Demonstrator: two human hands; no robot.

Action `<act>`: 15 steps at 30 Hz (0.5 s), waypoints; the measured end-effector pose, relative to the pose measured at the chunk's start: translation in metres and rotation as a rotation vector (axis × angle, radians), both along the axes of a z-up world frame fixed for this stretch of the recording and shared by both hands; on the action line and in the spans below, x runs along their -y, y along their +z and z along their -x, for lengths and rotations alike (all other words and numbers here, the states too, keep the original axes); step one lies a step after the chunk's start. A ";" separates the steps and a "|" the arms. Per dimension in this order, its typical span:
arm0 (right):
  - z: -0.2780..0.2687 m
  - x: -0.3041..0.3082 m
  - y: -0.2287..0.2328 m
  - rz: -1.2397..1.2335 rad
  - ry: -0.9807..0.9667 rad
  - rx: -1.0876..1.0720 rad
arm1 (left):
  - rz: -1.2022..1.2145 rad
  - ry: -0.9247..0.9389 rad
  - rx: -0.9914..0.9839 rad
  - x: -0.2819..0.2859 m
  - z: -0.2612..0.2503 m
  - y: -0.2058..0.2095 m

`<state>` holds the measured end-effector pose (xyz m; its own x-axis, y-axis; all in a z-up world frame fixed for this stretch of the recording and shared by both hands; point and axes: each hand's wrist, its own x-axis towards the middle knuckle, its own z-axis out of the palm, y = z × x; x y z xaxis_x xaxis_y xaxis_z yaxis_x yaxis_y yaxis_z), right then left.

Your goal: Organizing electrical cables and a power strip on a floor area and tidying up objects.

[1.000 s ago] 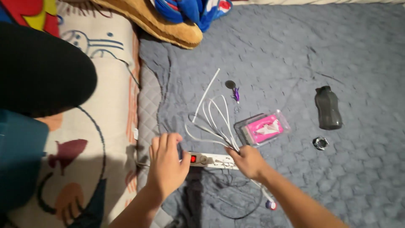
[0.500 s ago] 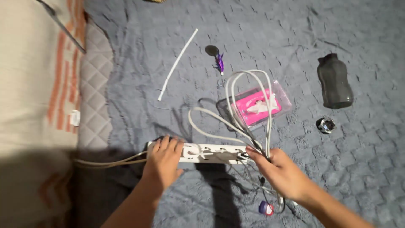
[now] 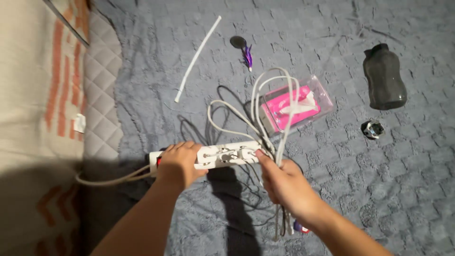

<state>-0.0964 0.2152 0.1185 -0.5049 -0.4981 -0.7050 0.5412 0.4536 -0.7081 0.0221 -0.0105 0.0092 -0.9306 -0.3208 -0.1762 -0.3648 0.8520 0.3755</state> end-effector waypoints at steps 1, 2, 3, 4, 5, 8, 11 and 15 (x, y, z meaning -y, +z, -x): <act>0.001 0.000 0.011 0.010 0.003 0.000 | 0.010 0.003 0.000 0.007 -0.005 0.009; 0.002 0.003 0.024 0.019 -0.025 0.004 | 0.021 0.050 -0.050 0.015 -0.011 0.020; 0.002 0.006 0.038 0.028 -0.052 0.008 | 0.033 0.096 -0.101 0.024 -0.019 0.034; 0.004 0.011 0.050 0.054 -0.039 0.009 | 0.059 0.108 -0.102 0.035 -0.025 0.052; 0.005 0.017 0.064 0.110 -0.064 0.036 | 0.054 0.143 -0.140 0.046 -0.032 0.071; -0.001 0.044 0.117 0.232 -0.087 0.086 | 0.085 0.169 -0.361 0.074 -0.057 0.130; -0.013 0.077 0.179 0.287 -0.072 0.094 | 0.075 0.264 -0.484 0.095 -0.078 0.194; -0.039 0.124 0.241 0.342 -0.009 0.107 | 0.007 0.508 -0.534 0.116 -0.115 0.251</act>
